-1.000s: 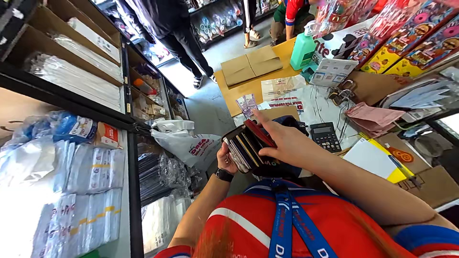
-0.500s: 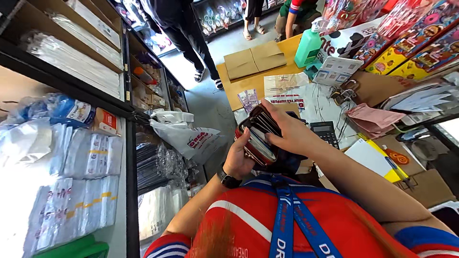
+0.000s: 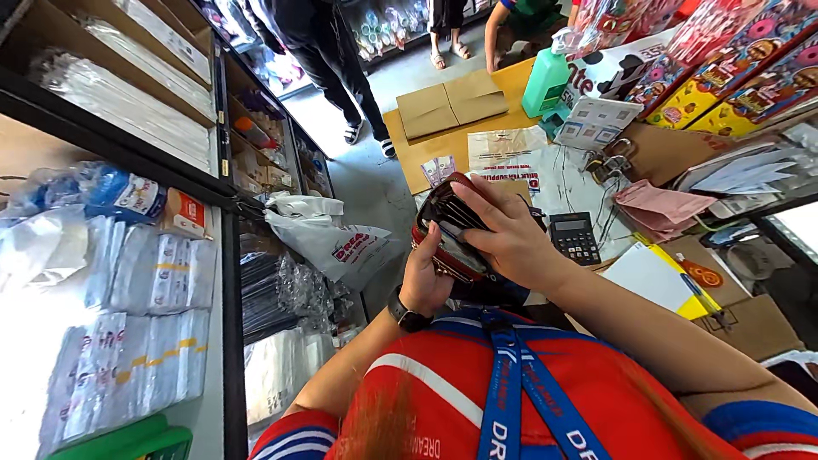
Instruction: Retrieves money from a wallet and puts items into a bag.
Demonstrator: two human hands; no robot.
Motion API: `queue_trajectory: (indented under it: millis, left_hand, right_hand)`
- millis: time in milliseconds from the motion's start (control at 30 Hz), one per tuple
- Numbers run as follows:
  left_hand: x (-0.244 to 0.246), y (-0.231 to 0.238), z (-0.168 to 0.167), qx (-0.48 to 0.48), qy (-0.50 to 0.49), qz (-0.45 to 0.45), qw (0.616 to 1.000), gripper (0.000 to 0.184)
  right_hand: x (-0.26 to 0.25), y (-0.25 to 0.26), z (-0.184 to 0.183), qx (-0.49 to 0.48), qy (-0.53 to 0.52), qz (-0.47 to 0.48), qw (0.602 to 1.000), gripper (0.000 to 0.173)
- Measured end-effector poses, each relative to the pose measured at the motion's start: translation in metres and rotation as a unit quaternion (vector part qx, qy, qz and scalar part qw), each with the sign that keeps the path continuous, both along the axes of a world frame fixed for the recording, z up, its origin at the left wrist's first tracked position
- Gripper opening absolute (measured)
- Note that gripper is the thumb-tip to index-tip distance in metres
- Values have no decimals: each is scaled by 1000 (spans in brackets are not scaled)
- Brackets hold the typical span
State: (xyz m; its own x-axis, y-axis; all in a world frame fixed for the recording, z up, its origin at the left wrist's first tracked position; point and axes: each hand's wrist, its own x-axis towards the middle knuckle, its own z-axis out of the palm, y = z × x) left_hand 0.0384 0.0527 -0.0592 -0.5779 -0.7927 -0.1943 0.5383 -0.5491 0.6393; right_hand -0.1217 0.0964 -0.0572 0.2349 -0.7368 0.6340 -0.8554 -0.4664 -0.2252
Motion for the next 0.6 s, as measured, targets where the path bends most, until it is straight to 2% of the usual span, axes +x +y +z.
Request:
queue_trajectory:
  millis: [67, 133, 233, 400, 467, 600]
  left_hand:
    - [-2, 2, 0, -2, -15, 29, 999, 34]
    - [-3, 2, 0, -5, -27, 53, 998, 32]
    - [-5, 2, 0, -18, -34, 72, 997, 32]
    - [-5, 3, 0, -32, -24, 76, 996, 32]
    - [-5, 3, 0, -36, -27, 72, 996, 31]
    - [-7, 5, -1, -67, -50, 75, 994, 26]
  right_hand:
    - [5, 4, 1, 22, 32, -50, 998, 14]
    - [9, 6, 1, 49, 50, -89, 994, 20]
    - [14, 6, 3, 89, 53, -116, 988, 23]
    - [12, 1, 6, 106, 4, -106, 989, 10]
    - [9, 0, 8, 123, -15, -94, 988, 11]
    - [12, -3, 4, 94, 13, -123, 988, 12]
